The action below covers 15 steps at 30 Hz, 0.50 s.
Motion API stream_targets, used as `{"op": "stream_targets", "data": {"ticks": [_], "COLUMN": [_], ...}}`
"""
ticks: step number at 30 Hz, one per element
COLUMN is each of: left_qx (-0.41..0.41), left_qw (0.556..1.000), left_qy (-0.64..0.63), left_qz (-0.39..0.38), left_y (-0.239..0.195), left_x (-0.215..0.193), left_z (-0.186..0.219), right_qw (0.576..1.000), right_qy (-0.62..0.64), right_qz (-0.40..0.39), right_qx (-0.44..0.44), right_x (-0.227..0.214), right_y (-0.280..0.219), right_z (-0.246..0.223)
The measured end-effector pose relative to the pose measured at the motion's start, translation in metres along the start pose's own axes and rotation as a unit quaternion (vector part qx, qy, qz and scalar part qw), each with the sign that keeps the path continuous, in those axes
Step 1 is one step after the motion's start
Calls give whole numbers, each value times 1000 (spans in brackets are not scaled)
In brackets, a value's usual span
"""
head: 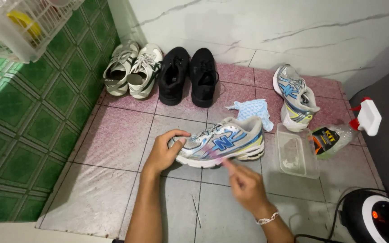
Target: The person cleans a white and blue sneaker using a pink toothbrush. They scrub the upper mesh, the side logo, and the sole area while holding the shoe steady with their left hand. Other shoes and cleaning supplies are visible on the tiled floor nearby.
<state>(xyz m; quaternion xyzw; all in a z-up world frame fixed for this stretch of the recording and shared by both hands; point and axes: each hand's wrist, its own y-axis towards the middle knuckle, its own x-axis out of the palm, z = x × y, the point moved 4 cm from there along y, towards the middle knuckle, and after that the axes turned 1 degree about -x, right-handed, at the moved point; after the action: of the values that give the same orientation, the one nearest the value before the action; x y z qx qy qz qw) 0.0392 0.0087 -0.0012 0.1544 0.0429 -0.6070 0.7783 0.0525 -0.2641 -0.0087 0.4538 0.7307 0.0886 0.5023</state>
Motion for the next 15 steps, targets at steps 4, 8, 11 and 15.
{"op": "stream_targets", "data": {"ticks": [4, 8, 11, 15], "left_qx": [9, -11, -17, -28], "left_qw": [1000, 1000, 1000, 1000], "left_qy": [8, -5, -3, -1], "left_qz": [-7, -7, -11, -10], "left_y": [0, 0, 1, 0], "left_x": [1, 2, 1, 1], "left_z": [-1, -2, -1, 2], "right_qw": [999, 999, 999, 999], "right_qy": [-39, -5, 12, 17], "right_qz": [19, 17, -12, 14], "right_qx": [5, 30, 28, 50], "right_x": [4, 0, 7, 4], "right_y": [-6, -5, -7, -2], "right_z": [5, 6, 10, 7]}}
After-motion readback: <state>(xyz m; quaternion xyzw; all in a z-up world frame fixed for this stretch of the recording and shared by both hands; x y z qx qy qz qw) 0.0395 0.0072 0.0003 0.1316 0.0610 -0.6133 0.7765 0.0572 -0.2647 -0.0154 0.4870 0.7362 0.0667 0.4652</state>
